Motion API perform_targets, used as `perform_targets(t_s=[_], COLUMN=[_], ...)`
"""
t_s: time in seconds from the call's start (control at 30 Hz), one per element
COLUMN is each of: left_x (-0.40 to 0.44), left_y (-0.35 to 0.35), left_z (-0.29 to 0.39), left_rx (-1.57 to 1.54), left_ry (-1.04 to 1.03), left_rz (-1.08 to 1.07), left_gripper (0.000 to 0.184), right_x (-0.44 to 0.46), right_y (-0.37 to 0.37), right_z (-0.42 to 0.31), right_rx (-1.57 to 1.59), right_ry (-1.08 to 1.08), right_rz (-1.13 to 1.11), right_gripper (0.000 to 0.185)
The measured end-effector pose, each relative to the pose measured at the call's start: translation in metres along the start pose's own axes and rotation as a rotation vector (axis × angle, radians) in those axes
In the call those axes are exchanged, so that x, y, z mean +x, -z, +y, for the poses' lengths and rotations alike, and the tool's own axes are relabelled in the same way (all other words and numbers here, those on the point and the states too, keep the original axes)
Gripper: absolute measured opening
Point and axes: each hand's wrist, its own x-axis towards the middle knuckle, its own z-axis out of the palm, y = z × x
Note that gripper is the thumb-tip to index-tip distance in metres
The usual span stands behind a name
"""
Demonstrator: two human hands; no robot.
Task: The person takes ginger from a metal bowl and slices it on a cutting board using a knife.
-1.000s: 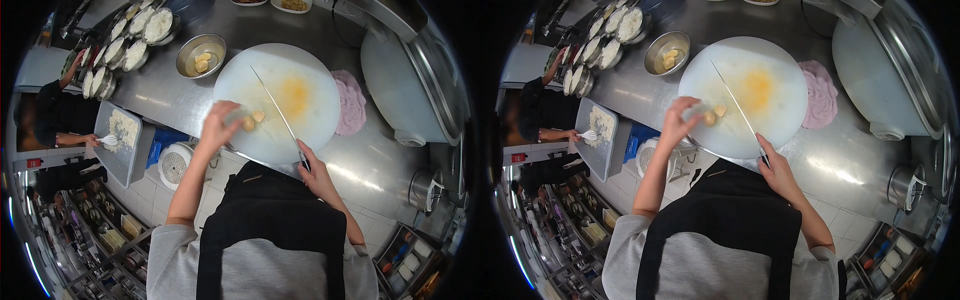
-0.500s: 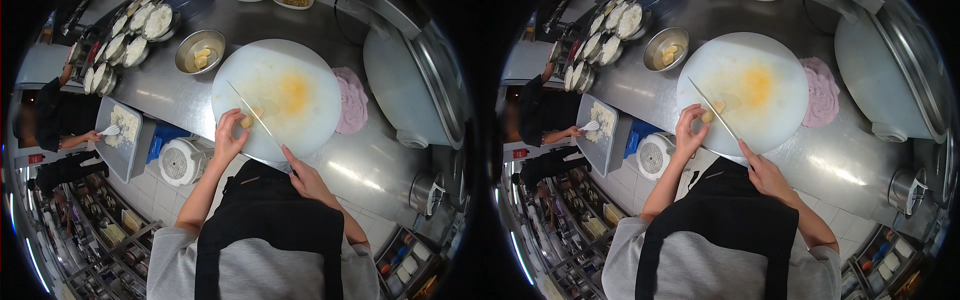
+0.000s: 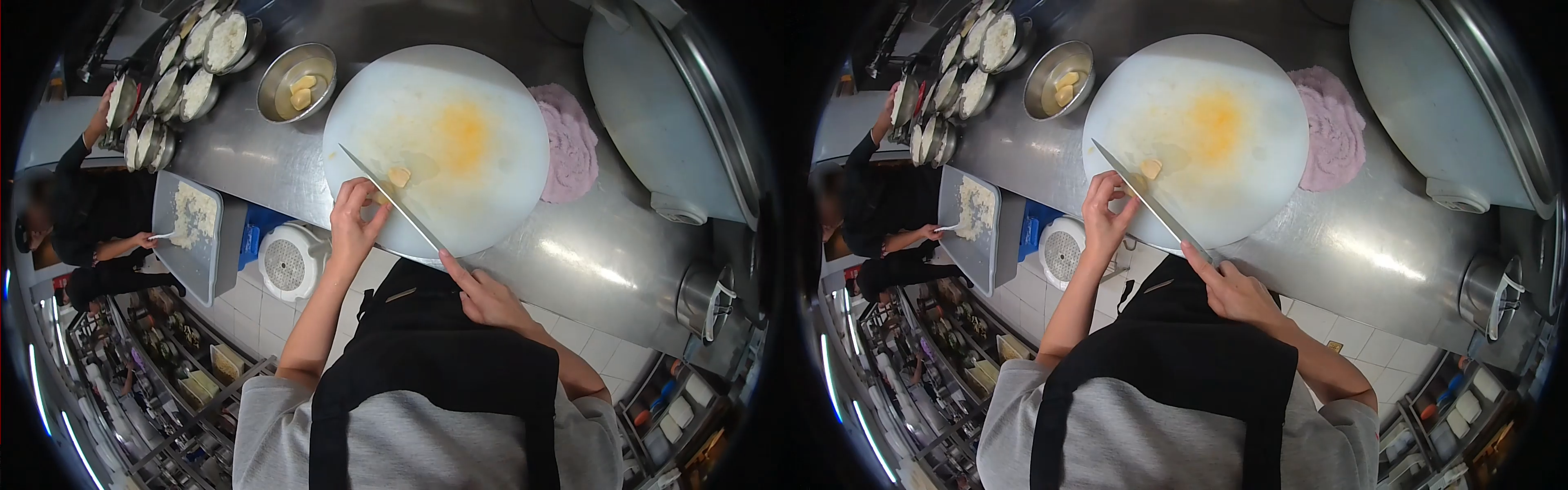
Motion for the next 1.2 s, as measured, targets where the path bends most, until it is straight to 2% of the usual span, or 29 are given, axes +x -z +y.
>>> perform_targets(t_s=[0.47, 0.7, 0.77, 0.83, 0.87, 0.93, 1.07, 1.2], left_x=[-0.001, -0.001, 0.0, 0.007, 0.01, 0.019, 0.038, 0.049], left_y=[-0.002, -0.001, 0.004, 0.01, 0.013, 0.016, 0.016, 0.018], left_z=[-0.002, -0.002, -0.001, 0.009, 0.014, 0.018, 0.011, 0.008], left_rx=[-0.106, -0.104, 0.05, 0.095, 0.142, 0.212, 0.378, 0.425], left_ry=[0.06, 0.054, 0.019, -0.047, -0.112, -0.151, -0.25, -0.325], left_rz=[0.0, 0.011, -0.038, -0.021, -0.008, -0.062, -0.243, -0.324], left_gripper=[0.03, 0.03, 0.029, 0.026, 0.023, 0.021, 0.021, 0.023], right_x=[0.02, 0.021, 0.021, 0.026, 0.028, 0.032, 0.032, 0.03], right_y=[-0.004, 0.001, 0.002, 0.0, 0.003, 0.014, 0.005, 0.006], right_z=[0.011, 0.012, 0.011, 0.01, 0.007, -0.003, 0.002, 0.002], right_rx=[0.071, 0.108, 0.114, 0.159, 0.159, 0.16, 0.153, 0.16], right_ry=[0.037, -0.033, -0.062, 0.082, 0.083, -0.09, -0.042, -0.051], right_rz=[0.005, -0.073, -0.109, 0.032, 0.034, -0.147, -0.089, -0.086], right_gripper=[0.077, 0.073, 0.07, 0.069, 0.069, 0.069, 0.069, 0.069])
